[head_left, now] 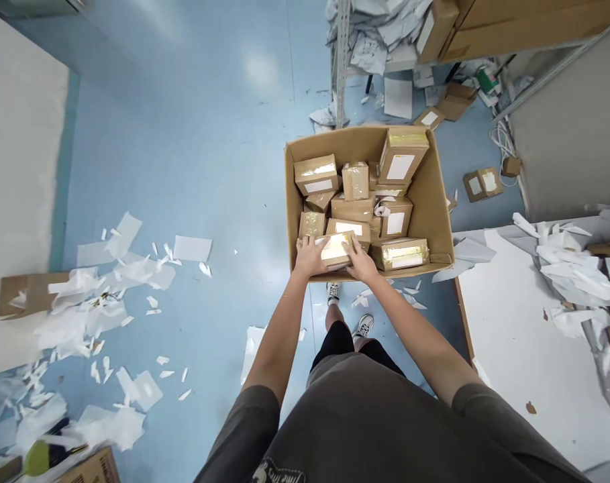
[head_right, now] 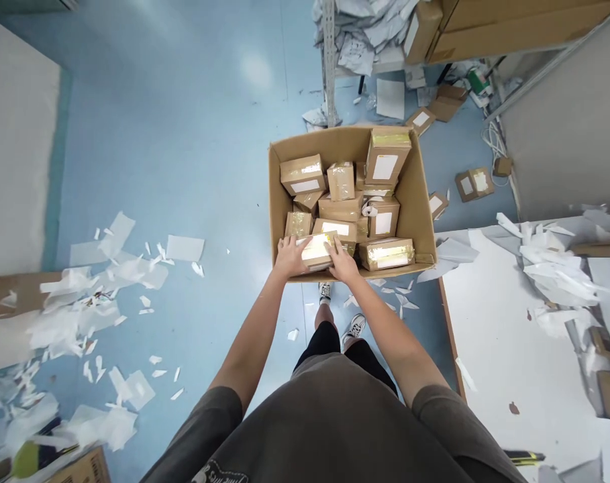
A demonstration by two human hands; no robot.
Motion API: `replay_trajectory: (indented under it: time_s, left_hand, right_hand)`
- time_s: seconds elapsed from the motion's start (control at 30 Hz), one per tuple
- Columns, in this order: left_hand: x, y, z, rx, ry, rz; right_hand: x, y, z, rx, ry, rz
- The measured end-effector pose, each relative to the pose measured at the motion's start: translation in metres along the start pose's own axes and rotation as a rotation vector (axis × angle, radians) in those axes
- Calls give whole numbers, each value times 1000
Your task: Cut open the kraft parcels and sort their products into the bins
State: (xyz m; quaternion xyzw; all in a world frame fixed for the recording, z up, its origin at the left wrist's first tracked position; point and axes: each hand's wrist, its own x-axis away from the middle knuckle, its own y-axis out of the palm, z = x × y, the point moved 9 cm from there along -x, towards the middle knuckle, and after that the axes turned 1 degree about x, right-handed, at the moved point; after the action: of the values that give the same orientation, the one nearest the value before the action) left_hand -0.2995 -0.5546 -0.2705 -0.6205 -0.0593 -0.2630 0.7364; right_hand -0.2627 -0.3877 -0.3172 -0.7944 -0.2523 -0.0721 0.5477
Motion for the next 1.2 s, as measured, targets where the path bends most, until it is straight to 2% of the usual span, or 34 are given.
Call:
replay_trajectory:
  time_s: [0.2, 0.33, 0.47, 0.6, 0.7, 0.77, 0.87, 0.97, 1.03, 1.1, 1.2]
  left_hand:
    - [17, -69, 36, 1, 35, 163]
    - [12, -95, 84, 31, 81, 220]
    - [-2, -103, 163, 51, 225, 206]
    - [-6, -99, 269, 12, 438, 160]
    - [5, -83, 362, -47, 651, 86]
    - [19, -67, 425, -90, 785, 37]
    - [47, -40, 518, -138, 952, 5]
    - [78, -2, 601, -187, 1087, -30]
    - [95, 31, 646, -230, 1152, -67]
    - [107, 67, 680, -276, 1190, -109]
    - [113, 120, 707, -352, 1194, -175]
  right_hand:
    - [9, -80, -10, 81, -44, 233]
    - [33, -120, 17, 115, 3, 296]
    - [92, -151, 73, 151, 175, 380]
    - [181, -172, 139, 149, 407, 456]
    - [266, -177, 187, 146, 585, 521]
    - [327, -172, 218, 136, 702, 564]
    - [418, -151, 257, 111, 867, 627]
    - [498, -117, 292, 83, 1020, 680]
    - [538, -87, 315, 47, 1107, 698]
    - [566, -53, 338, -13, 1182, 691]
    - [587, -4, 367, -129, 1239, 654]
